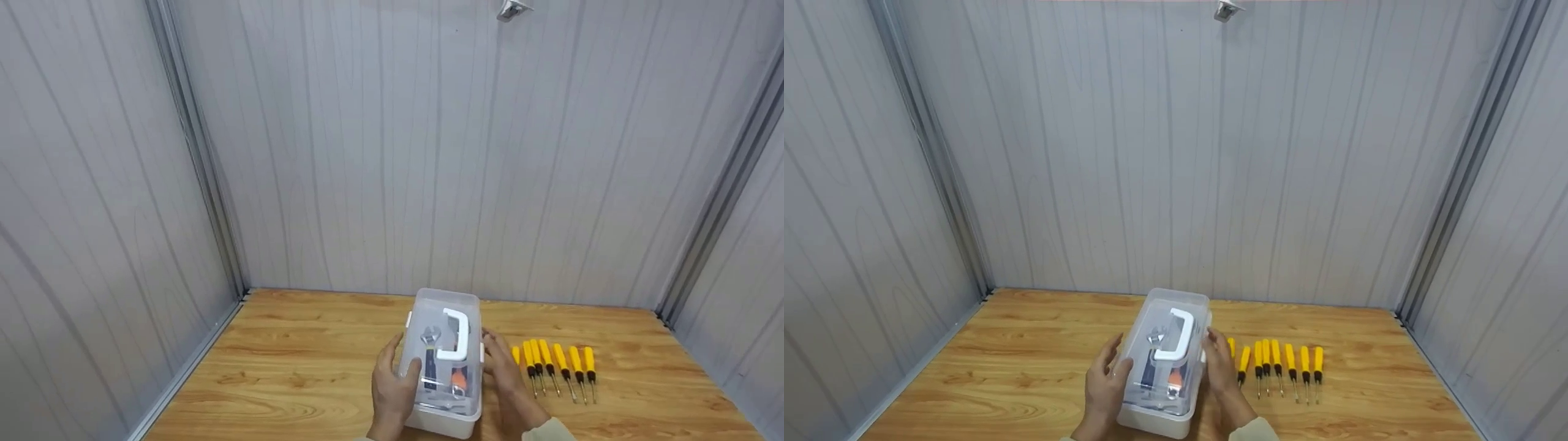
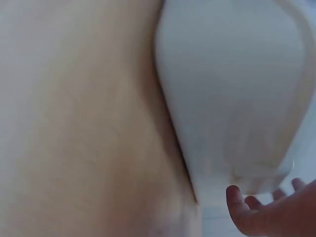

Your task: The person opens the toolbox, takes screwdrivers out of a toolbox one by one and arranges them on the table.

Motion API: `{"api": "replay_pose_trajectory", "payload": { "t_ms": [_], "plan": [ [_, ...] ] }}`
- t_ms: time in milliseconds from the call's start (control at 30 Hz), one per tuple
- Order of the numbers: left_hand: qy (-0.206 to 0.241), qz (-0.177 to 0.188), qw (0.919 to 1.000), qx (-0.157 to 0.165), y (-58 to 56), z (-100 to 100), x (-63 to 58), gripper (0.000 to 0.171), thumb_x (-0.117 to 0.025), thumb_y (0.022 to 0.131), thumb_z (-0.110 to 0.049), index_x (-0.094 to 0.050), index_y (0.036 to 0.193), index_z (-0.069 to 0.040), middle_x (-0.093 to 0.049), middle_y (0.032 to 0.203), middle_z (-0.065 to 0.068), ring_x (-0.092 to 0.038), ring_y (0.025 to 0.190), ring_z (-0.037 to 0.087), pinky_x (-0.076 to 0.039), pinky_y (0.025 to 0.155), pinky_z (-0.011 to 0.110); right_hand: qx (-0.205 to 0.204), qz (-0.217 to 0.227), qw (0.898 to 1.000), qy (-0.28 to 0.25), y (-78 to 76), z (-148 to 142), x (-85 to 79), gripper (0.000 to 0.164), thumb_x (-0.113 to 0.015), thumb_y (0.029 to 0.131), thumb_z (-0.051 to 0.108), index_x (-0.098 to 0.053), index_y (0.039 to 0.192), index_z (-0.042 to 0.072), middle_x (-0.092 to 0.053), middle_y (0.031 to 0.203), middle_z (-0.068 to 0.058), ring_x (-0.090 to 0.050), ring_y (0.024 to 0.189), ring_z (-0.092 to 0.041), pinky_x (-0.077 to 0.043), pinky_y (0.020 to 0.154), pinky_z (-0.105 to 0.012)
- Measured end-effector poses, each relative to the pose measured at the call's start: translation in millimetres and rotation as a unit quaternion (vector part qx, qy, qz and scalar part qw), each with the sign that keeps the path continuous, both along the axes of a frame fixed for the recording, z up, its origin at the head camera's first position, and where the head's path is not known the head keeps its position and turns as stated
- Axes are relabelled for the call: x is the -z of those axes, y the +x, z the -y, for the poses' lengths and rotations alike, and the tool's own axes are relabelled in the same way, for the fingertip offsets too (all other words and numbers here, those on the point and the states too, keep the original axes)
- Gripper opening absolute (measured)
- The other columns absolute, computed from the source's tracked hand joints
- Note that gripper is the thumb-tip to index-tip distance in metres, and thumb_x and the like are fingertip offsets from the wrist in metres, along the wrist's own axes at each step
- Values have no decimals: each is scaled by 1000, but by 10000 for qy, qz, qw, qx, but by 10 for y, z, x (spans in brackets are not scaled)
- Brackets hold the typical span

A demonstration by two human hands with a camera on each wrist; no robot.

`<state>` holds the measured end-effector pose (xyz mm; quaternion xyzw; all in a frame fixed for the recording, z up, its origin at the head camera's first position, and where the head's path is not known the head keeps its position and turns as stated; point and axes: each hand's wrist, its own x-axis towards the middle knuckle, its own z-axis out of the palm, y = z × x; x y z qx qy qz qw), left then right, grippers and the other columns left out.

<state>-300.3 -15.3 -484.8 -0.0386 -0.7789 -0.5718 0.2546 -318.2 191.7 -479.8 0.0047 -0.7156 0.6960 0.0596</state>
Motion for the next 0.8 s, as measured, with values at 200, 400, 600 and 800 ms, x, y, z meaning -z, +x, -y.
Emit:
{"api": "replay_pose_trajectory", "payload": {
  "t_ms": [200, 400, 600, 800],
  "plan": [
    [445, 278, 9969, -591, 62, -186, 38, 52, -66, 70, -31, -51, 120, -25, -57, 117, 0, -54, 101, 17, -44, 85, 36, 395, -345, 9977, 424, -407, -165, -179, 50, -40, 90, 36, -29, 134, 14, -27, 140, -13, -24, 128, -31, -24, 98, -58],
    [567, 416, 9940, -833, 41, -243, 43, 48, -65, 71, -27, -54, 117, -23, -61, 111, -3, -59, 90, 11, -47, 77, 32, 12, -356, 9975, 602, -726, -143, -156, 54, -41, 90, 28, -21, 137, 10, -20, 143, -15, -18, 131, -32, -15, 105, -53],
    [573, 475, 9946, -718, 31, -223, 31, 49, -64, 71, -28, -51, 119, -27, -62, 109, -1, -58, 95, 13, -46, 82, 35, -130, -389, 9989, 244, -761, -95, -67, 47, -37, 92, 28, -22, 136, 20, -31, 138, -5, -31, 124, -25, -20, 106, -46],
    [497, 470, 9952, -700, -13, -87, 35, 46, -63, 71, -27, -52, 115, -33, -64, 104, -3, -59, 93, 13, -46, 80, 36, -222, -654, 9974, 211, -755, -55, -27, 47, -38, 91, 27, -24, 134, 18, -33, 135, -7, -33, 120, -24, -23, 104, -45]
  ]
}}
